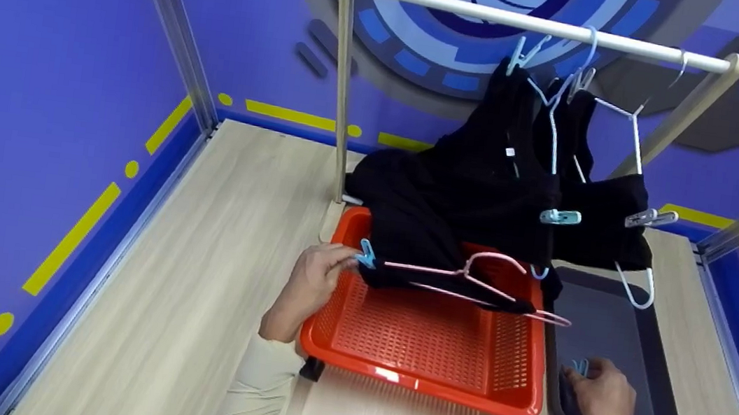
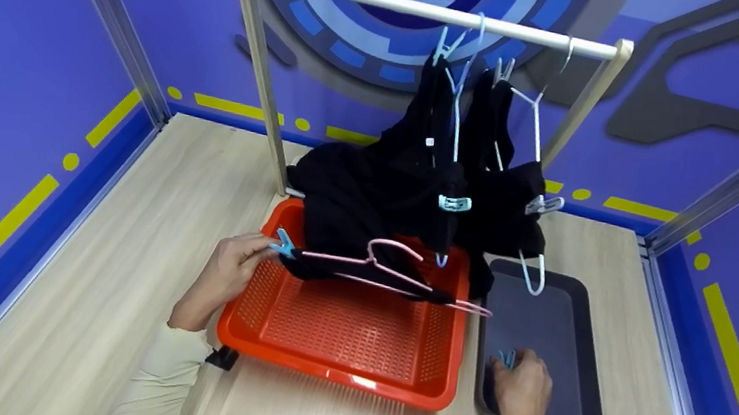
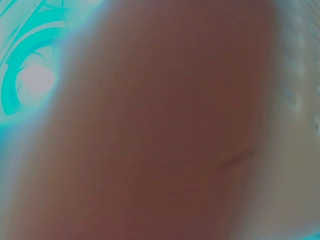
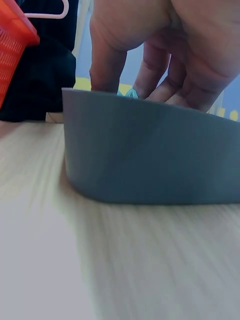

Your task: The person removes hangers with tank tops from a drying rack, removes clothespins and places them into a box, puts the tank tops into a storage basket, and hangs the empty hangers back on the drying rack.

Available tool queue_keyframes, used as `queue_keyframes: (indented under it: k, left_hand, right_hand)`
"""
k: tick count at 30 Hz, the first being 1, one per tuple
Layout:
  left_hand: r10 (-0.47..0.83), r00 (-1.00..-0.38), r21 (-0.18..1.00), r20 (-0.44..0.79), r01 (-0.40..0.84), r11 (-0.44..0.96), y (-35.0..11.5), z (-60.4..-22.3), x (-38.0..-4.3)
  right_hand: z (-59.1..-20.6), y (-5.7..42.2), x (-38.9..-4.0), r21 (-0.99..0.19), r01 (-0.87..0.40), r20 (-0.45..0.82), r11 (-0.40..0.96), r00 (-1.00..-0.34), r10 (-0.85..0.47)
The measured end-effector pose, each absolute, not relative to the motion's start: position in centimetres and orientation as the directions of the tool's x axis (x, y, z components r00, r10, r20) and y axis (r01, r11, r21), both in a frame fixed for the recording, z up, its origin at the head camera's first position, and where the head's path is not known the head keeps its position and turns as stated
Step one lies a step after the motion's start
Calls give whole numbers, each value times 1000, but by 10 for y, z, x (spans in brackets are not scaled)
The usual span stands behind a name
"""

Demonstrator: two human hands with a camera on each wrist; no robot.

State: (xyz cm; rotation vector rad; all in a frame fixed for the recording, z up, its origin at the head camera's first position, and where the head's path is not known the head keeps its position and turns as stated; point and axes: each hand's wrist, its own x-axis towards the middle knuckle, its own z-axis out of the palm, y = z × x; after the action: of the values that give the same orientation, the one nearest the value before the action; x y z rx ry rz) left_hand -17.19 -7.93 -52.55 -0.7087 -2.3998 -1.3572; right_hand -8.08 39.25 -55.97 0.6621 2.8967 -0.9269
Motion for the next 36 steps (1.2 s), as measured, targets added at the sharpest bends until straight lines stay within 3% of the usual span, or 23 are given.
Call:
queue_keyframes:
  k: [12,28,36]
  left_hand:
    - [260,-852,743,454,523,418,-79,-527,-170]
    - [249,-846,738,471,533,415,-78,-526,-171]
    - [252,-841,733,479,541,412,-78,-528,-173]
  right_hand:
    - [-568,394,-81,-505,434,-234,746,-901,366]
    - [-573,391,-80,-504,391,-146,770,-917,370]
    - [-573,393,-80,-502,413,-180,760,-909,375]
